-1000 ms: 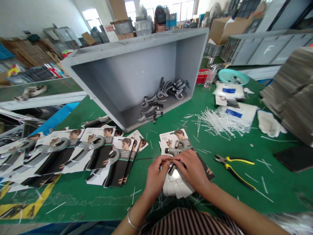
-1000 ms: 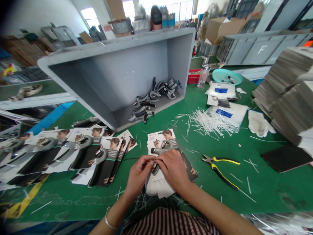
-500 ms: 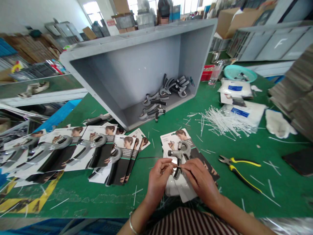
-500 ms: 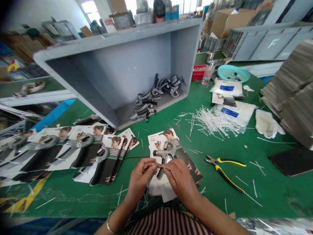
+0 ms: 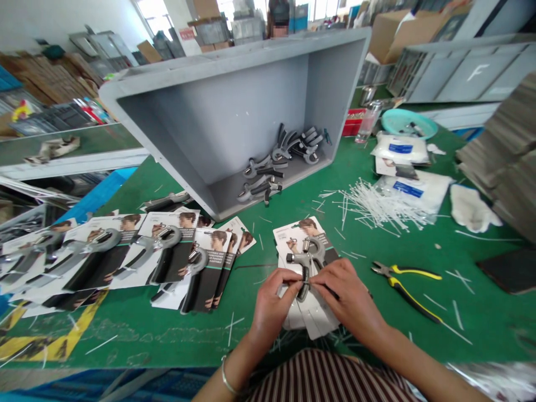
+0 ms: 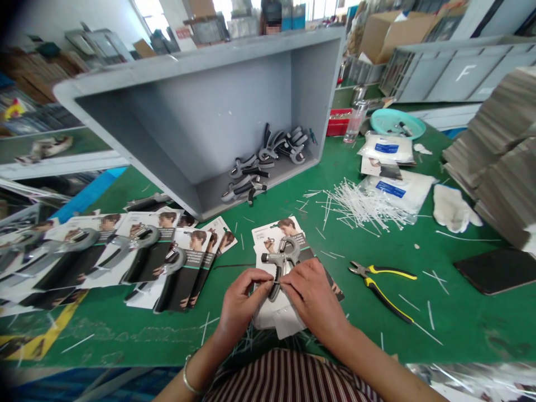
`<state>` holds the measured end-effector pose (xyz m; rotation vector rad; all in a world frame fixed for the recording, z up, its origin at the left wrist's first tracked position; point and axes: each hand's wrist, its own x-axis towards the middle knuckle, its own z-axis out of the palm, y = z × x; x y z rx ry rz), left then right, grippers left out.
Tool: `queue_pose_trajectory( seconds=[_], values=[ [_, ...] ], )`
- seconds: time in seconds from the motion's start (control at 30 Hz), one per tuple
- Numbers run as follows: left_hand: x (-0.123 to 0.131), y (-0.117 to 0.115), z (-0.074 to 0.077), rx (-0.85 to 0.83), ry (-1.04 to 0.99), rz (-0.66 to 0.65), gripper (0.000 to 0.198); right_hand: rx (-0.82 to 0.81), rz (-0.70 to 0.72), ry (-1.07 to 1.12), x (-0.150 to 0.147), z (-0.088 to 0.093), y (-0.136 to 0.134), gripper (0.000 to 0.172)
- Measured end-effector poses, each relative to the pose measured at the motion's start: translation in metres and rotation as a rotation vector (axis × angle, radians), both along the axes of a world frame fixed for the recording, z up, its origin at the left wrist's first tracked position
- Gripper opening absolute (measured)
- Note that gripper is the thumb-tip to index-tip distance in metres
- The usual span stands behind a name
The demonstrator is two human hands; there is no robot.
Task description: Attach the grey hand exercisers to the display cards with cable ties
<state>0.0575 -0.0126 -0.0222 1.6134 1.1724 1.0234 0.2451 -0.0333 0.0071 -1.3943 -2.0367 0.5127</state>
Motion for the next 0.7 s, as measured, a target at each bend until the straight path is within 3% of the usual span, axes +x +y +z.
queue_pose_trajectory(
  seconds=[0.17,0.7],
  values=[
    [0.0015,0.0015,0.0067,0.034,0.020,-0.060,0.006,0.008,0.018,-0.004,-0.0033,-0.0036,0.0011,0.019],
    [-0.0029,0.0067,0.0046,0.082,0.064,-0.129,0.008,0.005,0.064,-0.020,-0.0011,-0.0053,0.0036,0.016]
  ],
)
